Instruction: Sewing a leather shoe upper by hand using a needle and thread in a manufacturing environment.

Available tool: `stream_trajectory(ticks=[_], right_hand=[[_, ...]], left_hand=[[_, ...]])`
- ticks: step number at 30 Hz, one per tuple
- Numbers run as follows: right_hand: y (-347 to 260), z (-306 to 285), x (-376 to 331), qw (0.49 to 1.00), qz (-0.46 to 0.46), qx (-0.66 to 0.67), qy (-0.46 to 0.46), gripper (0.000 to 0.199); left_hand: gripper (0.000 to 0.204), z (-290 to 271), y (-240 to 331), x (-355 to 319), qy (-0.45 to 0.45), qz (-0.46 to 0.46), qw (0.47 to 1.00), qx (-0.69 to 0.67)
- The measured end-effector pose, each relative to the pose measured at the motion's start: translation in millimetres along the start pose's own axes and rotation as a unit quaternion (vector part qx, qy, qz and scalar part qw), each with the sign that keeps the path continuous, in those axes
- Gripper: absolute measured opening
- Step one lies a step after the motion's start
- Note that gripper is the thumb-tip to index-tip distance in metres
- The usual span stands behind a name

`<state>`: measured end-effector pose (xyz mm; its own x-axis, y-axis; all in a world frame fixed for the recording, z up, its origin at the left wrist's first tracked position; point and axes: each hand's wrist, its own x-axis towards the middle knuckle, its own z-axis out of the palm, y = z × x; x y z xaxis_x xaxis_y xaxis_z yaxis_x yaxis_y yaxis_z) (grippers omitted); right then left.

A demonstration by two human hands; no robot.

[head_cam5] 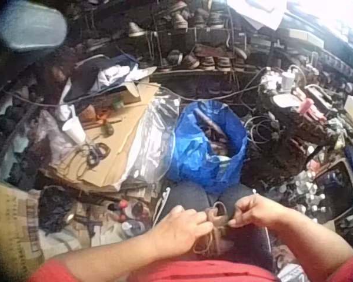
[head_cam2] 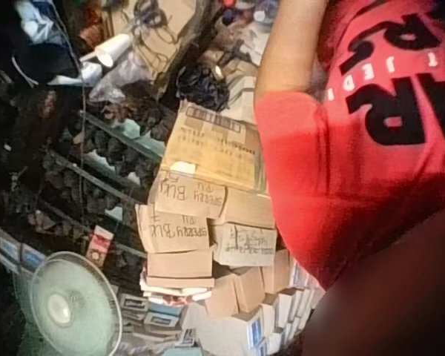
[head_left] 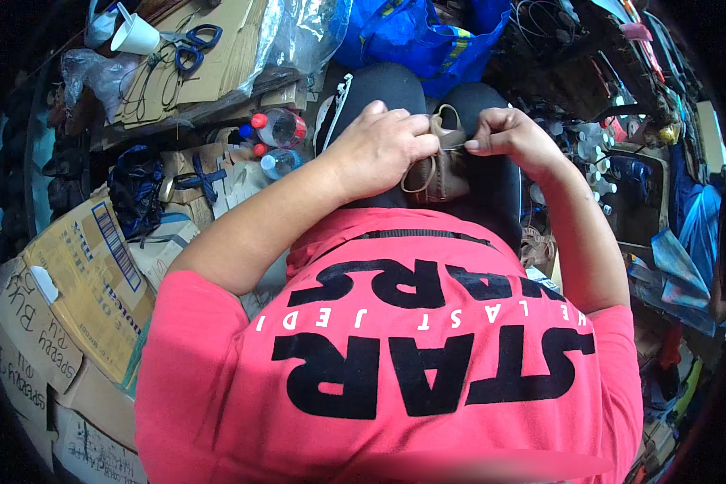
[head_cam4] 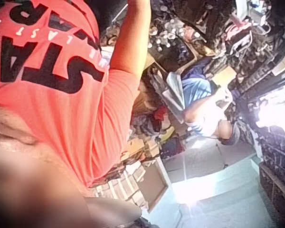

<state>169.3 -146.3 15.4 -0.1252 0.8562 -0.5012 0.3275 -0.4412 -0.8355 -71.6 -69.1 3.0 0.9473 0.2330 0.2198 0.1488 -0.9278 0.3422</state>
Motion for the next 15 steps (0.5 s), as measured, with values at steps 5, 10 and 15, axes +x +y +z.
stream_trajectory(ticks=[5, 10, 15], right_hand=[[9.8, -10.9, -13.2, 0.996, -0.001, 0.071, -0.048, 0.019], [0.8, -34.9, 6.2, 0.998, -0.033, -0.016, 0.058, 0.027], [-2.4, -20.6, 38.3, 0.927, -0.079, -0.367, 0.003, 0.028]], left_hand=[[0.008, -6.3, 6.0, -12.0, -0.026, -0.043, 0.999, 0.006], [0.014, -4.1, 16.1, -5.8, -0.004, -0.082, 0.996, -0.032], [0.016, -2.8, 17.1, -0.3, -0.022, -0.082, 0.996, -0.036]])
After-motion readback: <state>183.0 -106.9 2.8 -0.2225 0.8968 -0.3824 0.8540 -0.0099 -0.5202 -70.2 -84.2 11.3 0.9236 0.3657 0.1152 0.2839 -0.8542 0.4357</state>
